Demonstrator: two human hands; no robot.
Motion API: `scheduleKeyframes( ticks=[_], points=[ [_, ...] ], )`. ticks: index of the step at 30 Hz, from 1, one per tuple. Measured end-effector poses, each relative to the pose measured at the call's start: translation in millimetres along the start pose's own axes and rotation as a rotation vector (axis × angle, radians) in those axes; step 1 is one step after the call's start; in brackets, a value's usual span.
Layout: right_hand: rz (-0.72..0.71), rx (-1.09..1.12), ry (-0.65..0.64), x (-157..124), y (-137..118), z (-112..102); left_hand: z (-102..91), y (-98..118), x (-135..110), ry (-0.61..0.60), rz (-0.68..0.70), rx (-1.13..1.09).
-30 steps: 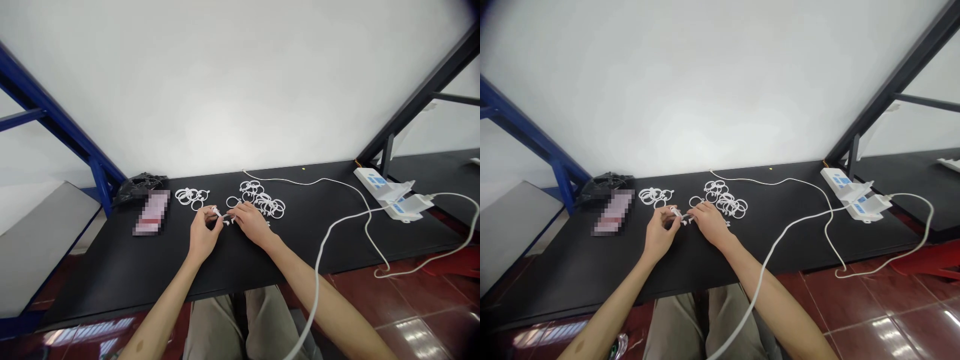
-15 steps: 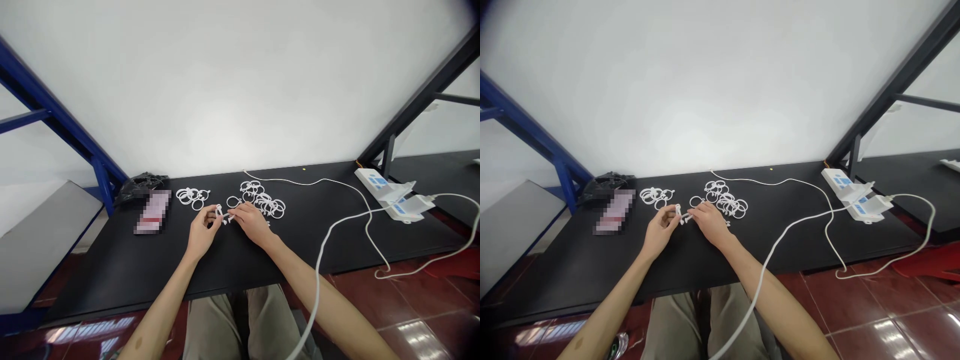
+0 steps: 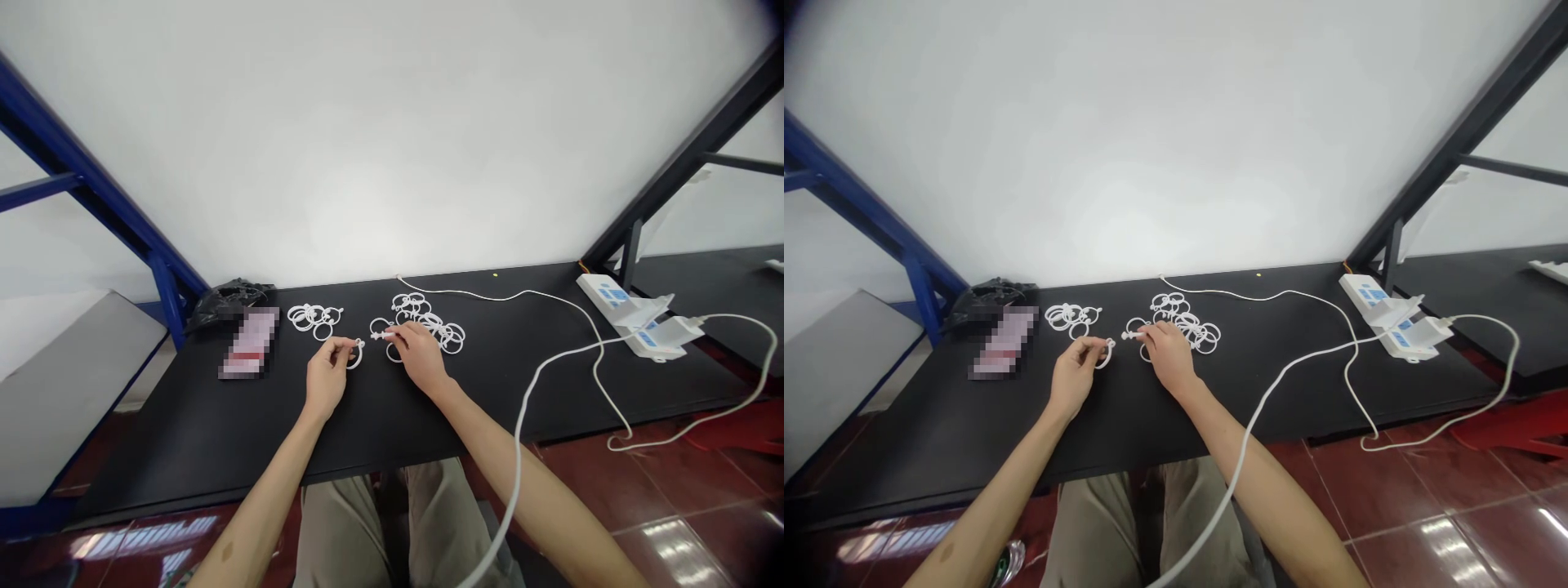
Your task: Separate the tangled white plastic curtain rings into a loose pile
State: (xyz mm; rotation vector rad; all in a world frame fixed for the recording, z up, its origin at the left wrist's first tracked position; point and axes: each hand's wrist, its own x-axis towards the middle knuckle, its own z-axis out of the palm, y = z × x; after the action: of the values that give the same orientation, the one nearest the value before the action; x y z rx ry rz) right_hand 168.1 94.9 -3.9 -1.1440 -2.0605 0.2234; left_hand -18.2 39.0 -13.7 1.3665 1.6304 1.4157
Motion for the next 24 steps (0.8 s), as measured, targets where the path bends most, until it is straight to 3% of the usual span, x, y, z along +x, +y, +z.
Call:
scheduleKeyframes(
  ticks=[4, 7, 11, 15, 17, 24],
  points=[
    [0.02, -0.172, -0.039, 1, 6, -5, 0.2, 5, -1, -0.007, 0.02, 0.031],
    [-0.018, -0.18, -0.015, 1, 5, -9, 1.0, 10, -3, -0.019, 0.076, 0.075],
    [-0.089, 0.042, -0.015, 0, -8, -13, 2.6, 13, -5, -0.023, 0.139, 0.114],
    [-0.128, 0.252, -0.24, -4, -22, -11, 3.4, 10, -6, -0.067, 0.163, 0.085],
    [-0.107, 0.33, -0.287, -5, -25, -8, 3.4, 10, -6, -0.082, 0.163, 0.067],
    [0.054, 0.466, -0.141, -3, -21, -5, 3.9, 21, -11, -0.181, 0.28, 0.149]
  ],
)
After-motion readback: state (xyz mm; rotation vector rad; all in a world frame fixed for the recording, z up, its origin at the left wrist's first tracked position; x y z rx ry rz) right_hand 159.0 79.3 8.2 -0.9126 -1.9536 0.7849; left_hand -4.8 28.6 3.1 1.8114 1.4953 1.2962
